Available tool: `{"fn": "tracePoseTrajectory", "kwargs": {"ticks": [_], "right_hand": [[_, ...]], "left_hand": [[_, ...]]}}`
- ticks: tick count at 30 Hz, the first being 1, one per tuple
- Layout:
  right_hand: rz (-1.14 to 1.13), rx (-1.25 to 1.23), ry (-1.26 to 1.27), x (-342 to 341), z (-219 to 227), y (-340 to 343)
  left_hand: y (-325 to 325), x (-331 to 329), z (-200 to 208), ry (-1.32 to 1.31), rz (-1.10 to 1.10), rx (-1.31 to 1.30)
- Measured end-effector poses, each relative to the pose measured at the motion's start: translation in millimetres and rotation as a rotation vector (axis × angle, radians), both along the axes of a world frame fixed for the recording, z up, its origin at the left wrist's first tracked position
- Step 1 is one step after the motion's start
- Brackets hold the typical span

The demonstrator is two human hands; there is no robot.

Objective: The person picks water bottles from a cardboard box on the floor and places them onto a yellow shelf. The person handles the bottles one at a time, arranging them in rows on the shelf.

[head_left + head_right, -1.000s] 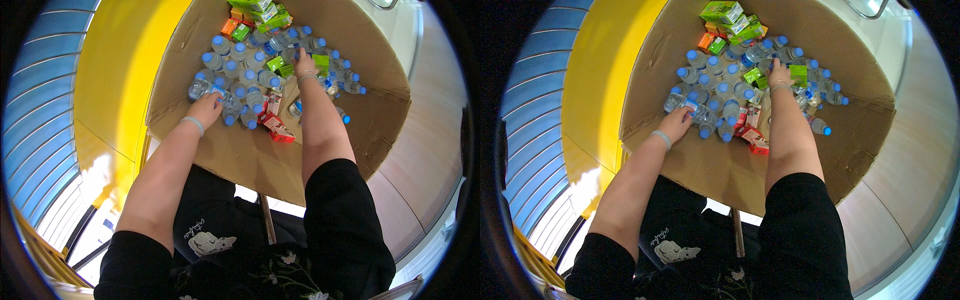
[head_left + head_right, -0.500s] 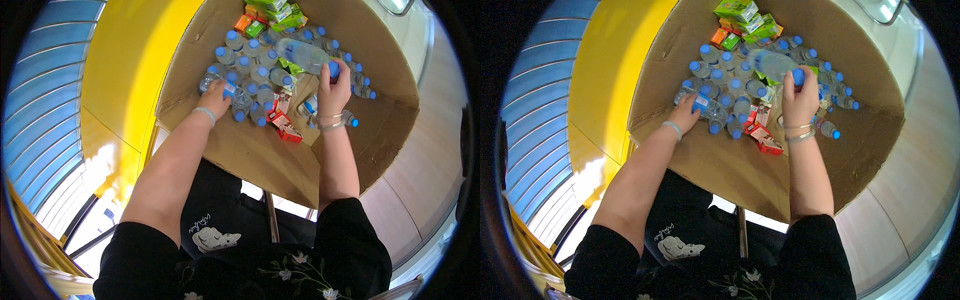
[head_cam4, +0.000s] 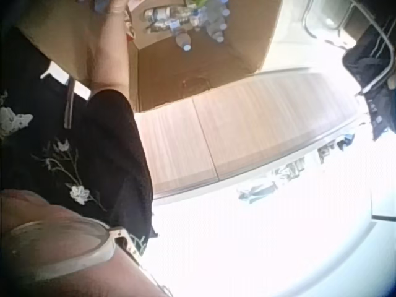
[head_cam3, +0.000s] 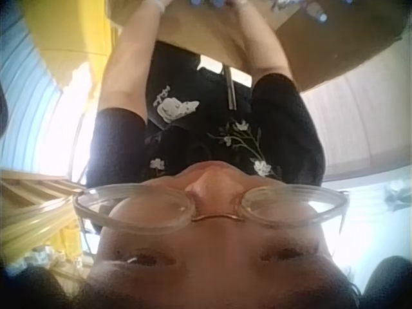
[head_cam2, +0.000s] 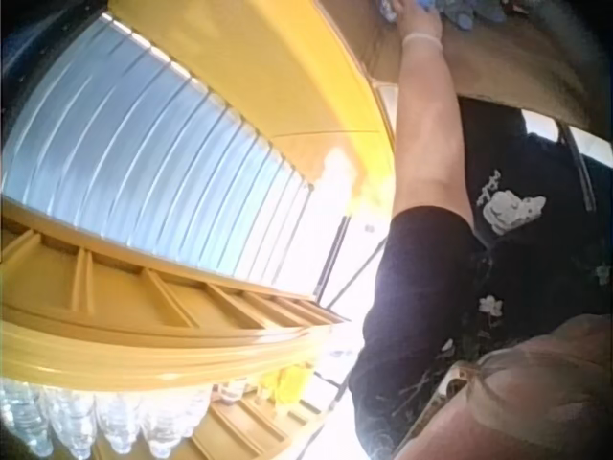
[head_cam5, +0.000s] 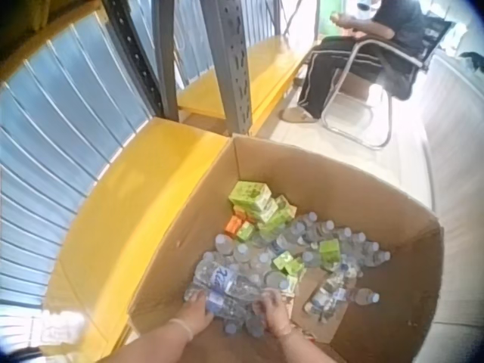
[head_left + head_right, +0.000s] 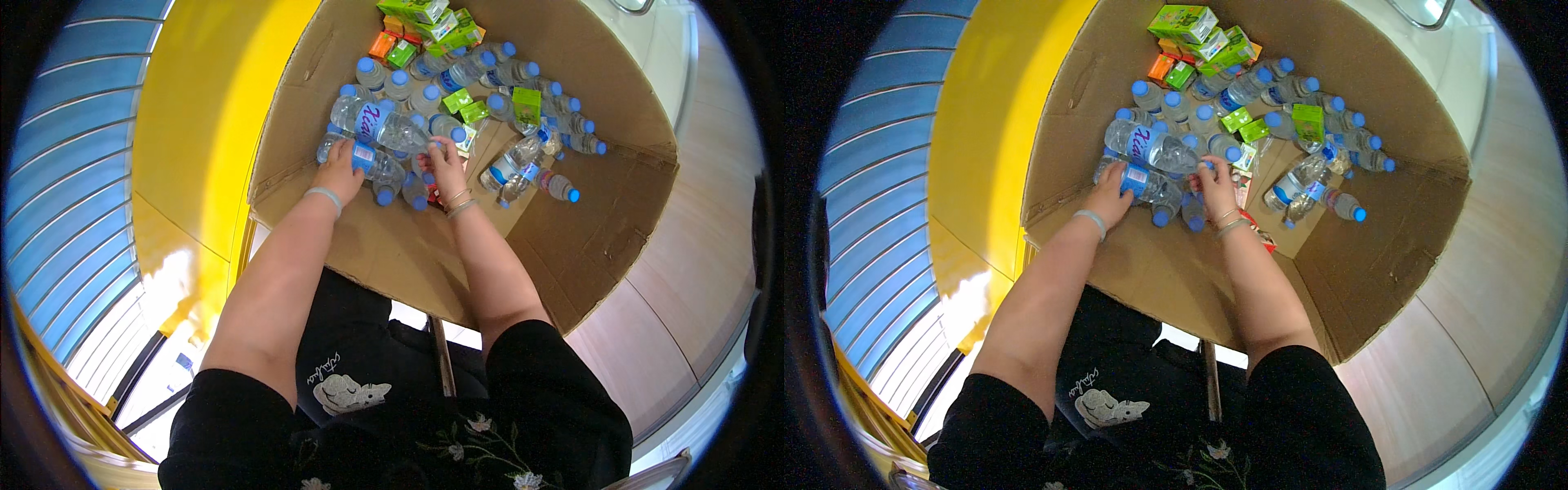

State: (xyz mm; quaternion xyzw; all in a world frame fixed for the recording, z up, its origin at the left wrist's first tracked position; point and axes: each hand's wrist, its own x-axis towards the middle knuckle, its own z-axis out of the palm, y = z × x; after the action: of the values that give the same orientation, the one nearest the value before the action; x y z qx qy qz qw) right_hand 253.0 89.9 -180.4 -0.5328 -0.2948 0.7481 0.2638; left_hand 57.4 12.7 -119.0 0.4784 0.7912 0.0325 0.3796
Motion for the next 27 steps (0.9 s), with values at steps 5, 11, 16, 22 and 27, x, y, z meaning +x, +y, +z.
{"fn": "tracePoseTrajectory", "kwargs": {"ticks": [5, 11, 16, 22, 27], "right_hand": [[0.351, 0.317, -0.313, 6.7, -23.1, 1.3], [0.356, 0.393, -0.479, 2.8, -19.2, 5.3], [0.42, 0.402, -0.493, 6.0, -10.8, 13.3], [0.44, 0.345, -0.498, 4.1, -11.1, 16.7], [0.399, 0.378, -0.515, 11.1, -26.6, 17.9]], "left_hand": [[2.9, 1.7, 5.7, 0.011, -0.036, -0.086], [-0.1, -0.1, 2.2, 0.003, -0.059, -0.043], [-0.9, -0.8, 0.9, -0.005, -0.065, -0.062], [1.2, 1.4, 5.4, -0.02, -0.049, -0.06], [-0.4, 0.2, -0.1, -0.019, -0.061, -0.012]]}}
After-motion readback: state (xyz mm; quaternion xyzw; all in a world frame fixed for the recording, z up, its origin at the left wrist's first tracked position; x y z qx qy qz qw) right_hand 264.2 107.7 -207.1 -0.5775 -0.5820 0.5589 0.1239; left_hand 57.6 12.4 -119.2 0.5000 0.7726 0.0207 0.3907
